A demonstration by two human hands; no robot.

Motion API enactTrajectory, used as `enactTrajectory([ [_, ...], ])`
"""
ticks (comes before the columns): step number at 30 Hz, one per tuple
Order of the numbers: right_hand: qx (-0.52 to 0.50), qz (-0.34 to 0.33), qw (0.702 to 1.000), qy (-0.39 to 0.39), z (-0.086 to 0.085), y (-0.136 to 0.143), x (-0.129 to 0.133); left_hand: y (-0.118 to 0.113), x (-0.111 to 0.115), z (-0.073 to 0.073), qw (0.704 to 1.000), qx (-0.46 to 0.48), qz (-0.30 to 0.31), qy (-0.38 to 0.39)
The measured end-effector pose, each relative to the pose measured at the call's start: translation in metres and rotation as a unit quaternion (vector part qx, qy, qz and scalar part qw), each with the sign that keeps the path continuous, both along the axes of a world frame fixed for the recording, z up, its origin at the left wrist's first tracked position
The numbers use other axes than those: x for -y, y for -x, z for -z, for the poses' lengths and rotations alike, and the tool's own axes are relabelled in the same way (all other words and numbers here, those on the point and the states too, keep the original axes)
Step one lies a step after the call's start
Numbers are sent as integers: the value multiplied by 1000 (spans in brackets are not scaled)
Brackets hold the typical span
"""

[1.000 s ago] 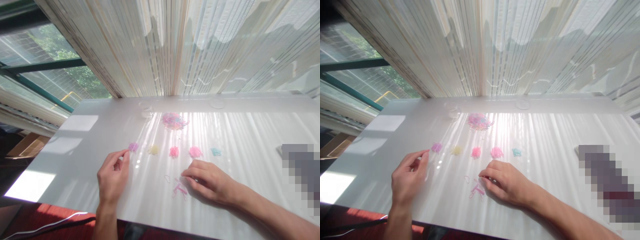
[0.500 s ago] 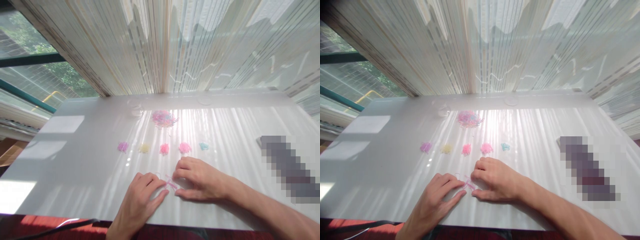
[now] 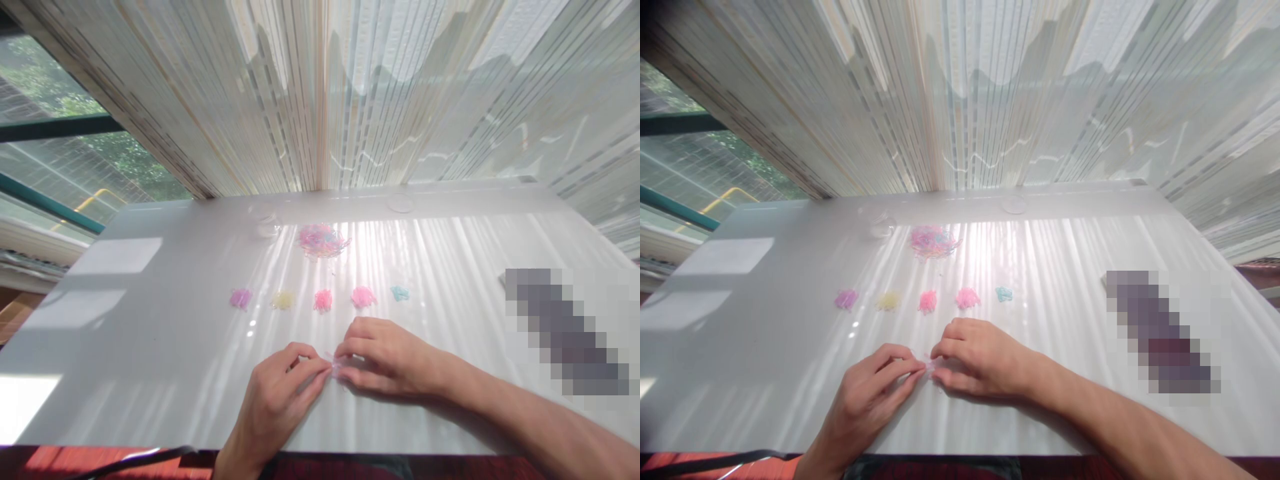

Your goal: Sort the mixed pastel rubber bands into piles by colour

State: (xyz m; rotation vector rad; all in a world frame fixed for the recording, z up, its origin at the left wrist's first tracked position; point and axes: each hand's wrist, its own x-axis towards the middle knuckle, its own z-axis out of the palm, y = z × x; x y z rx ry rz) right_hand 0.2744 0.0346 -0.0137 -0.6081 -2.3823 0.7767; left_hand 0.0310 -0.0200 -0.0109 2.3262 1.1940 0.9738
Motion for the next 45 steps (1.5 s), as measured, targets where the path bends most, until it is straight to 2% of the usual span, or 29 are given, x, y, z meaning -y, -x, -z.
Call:
enactTrajectory([
  [9, 17, 10, 1000, 12, -3, 0, 0, -4, -2, 10, 1000, 5, 6, 5],
  [15, 12, 16, 999, 26, -3, 0, 0, -5, -2, 8, 1000, 1, 2, 11],
  [26, -15, 27, 998, 52, -4, 7, -2, -5, -2, 8, 998, 62, -9, 32],
  [31, 31, 71, 993, 91, -8, 12, -7, -2, -2, 7, 996, 80, -29, 31],
  [37, 88, 59, 990, 92, -19, 17, -6, -1, 0, 8, 994, 91, -48, 47],
  [41, 78, 128, 986, 76, -19, 17, 13, 0, 0, 9, 994, 92, -48, 38],
  [45, 36, 223, 969, 95, -10, 23, 35, 0, -1, 9, 996, 84, -32, 20],
])
